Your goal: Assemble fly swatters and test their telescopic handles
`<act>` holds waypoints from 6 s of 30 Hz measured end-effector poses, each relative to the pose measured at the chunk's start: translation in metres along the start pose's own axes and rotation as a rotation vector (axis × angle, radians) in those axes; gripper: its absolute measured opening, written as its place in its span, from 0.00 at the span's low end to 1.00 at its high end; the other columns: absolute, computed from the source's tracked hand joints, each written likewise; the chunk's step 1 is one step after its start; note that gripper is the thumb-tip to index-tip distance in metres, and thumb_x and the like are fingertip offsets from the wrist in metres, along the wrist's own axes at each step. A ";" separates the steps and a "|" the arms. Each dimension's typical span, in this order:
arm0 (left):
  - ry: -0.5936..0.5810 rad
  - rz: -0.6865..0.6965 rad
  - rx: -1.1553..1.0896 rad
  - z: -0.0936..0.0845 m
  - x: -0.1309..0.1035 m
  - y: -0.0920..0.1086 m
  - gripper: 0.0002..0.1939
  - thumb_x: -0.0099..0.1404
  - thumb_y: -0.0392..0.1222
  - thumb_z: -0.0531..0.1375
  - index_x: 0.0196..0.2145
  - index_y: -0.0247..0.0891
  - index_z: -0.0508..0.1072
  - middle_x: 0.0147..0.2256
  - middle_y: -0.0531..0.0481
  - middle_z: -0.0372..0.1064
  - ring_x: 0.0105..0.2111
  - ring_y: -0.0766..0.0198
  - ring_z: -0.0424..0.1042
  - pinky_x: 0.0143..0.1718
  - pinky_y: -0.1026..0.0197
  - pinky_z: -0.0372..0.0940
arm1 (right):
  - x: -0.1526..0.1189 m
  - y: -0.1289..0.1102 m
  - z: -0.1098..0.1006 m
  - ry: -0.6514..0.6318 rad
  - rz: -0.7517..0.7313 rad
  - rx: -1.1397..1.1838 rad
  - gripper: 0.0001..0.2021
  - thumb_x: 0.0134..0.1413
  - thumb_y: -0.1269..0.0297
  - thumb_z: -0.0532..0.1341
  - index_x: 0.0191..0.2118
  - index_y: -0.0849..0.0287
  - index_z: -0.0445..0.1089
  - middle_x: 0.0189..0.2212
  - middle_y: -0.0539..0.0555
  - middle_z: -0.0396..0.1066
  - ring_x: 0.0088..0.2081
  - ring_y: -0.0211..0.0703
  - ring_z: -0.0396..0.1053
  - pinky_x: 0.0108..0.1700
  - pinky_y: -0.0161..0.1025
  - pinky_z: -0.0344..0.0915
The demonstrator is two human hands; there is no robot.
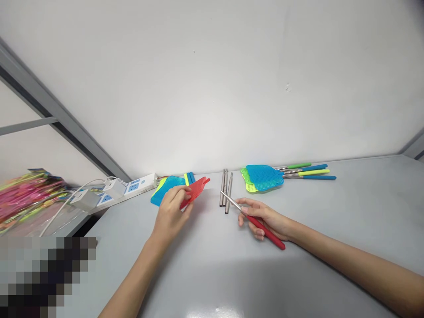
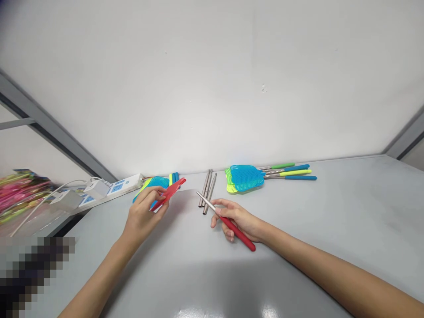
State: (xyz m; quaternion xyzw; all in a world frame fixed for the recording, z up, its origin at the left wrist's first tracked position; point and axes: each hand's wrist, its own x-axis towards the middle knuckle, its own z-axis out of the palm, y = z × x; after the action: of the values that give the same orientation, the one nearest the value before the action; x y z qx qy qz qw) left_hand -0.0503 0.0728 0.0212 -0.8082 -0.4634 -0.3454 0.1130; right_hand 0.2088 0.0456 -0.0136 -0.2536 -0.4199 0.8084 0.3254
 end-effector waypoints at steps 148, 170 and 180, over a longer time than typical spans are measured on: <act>-0.234 -1.525 -1.659 0.012 -0.031 0.103 0.24 0.57 0.50 0.57 0.47 0.32 0.64 0.46 0.35 0.66 0.40 0.47 0.69 0.35 0.51 0.67 | -0.016 -0.053 0.010 0.827 -0.594 0.760 0.20 0.43 0.75 0.52 0.20 0.58 0.33 0.14 0.43 0.29 0.15 0.32 0.31 0.12 0.31 0.39; -0.227 -1.558 -1.568 0.010 -0.030 0.103 0.20 0.55 0.48 0.59 0.41 0.30 0.68 0.38 0.35 0.71 0.32 0.52 0.72 0.34 0.51 0.67 | -0.019 -0.044 0.011 0.840 -0.617 0.729 0.20 0.46 0.73 0.53 0.19 0.58 0.34 0.13 0.42 0.31 0.13 0.32 0.33 0.11 0.31 0.41; -0.354 -1.672 -1.615 0.012 -0.026 0.093 0.22 0.55 0.47 0.59 0.44 0.31 0.67 0.42 0.36 0.69 0.33 0.54 0.73 0.35 0.53 0.67 | -0.020 -0.044 0.014 0.828 -0.636 0.600 0.21 0.48 0.72 0.51 0.18 0.60 0.34 0.10 0.43 0.34 0.12 0.31 0.34 0.13 0.31 0.41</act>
State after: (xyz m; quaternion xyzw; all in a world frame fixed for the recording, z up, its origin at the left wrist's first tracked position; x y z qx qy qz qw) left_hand 0.0237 0.0106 0.0085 -0.1265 -0.5056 -0.3887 -0.7598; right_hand 0.2262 0.0432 0.0333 -0.3065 -0.0672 0.5888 0.7449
